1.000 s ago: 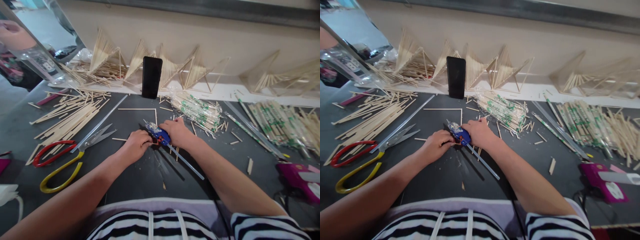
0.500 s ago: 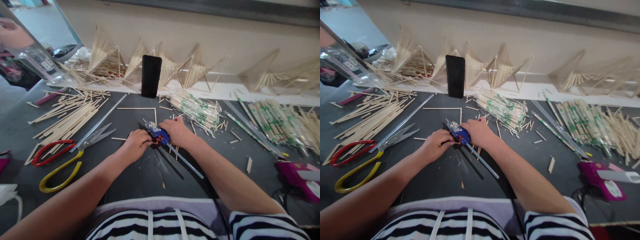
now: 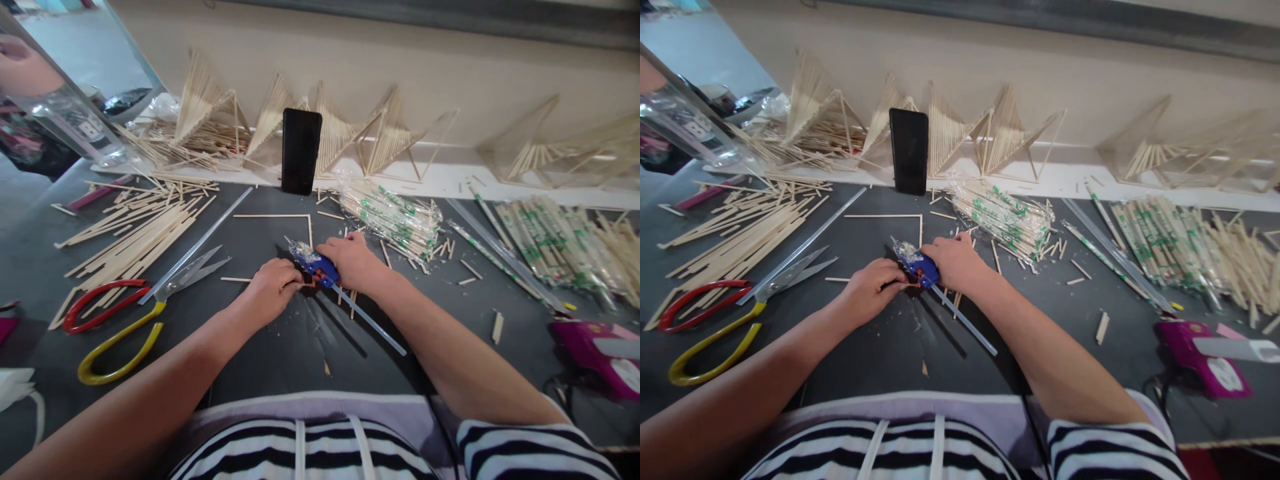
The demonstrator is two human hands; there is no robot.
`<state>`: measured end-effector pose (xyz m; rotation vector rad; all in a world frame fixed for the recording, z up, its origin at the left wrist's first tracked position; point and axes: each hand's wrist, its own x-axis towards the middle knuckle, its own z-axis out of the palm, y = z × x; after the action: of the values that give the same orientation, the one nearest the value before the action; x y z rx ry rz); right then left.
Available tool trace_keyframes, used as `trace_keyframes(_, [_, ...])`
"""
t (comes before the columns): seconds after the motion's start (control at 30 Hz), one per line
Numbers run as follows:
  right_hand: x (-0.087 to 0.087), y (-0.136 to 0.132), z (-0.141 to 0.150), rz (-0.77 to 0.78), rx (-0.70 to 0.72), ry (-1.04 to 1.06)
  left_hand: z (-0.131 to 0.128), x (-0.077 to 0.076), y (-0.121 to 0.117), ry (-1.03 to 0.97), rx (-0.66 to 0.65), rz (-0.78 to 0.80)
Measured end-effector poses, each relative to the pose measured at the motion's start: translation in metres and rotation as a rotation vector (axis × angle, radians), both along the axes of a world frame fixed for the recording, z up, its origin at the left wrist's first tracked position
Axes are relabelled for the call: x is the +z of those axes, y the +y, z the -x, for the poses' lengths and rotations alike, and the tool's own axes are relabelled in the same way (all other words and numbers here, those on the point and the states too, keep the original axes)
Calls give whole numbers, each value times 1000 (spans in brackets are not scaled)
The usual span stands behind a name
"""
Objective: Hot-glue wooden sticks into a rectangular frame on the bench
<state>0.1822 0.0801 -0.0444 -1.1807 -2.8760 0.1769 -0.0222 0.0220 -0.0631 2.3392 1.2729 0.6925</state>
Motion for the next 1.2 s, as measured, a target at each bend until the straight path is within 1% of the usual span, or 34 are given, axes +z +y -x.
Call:
trace_keyframes(0.27, [4,-1,2,21,-15,-11,0,0,0,-4,0,24])
trace_keyframes(0.67, [1,0,1,14,-9,-10,0,0,0,-18,15,40])
trace_keyframes(1.2, [0,-1,0,-12,-2,29,1,-2,1,-20,-6,-28])
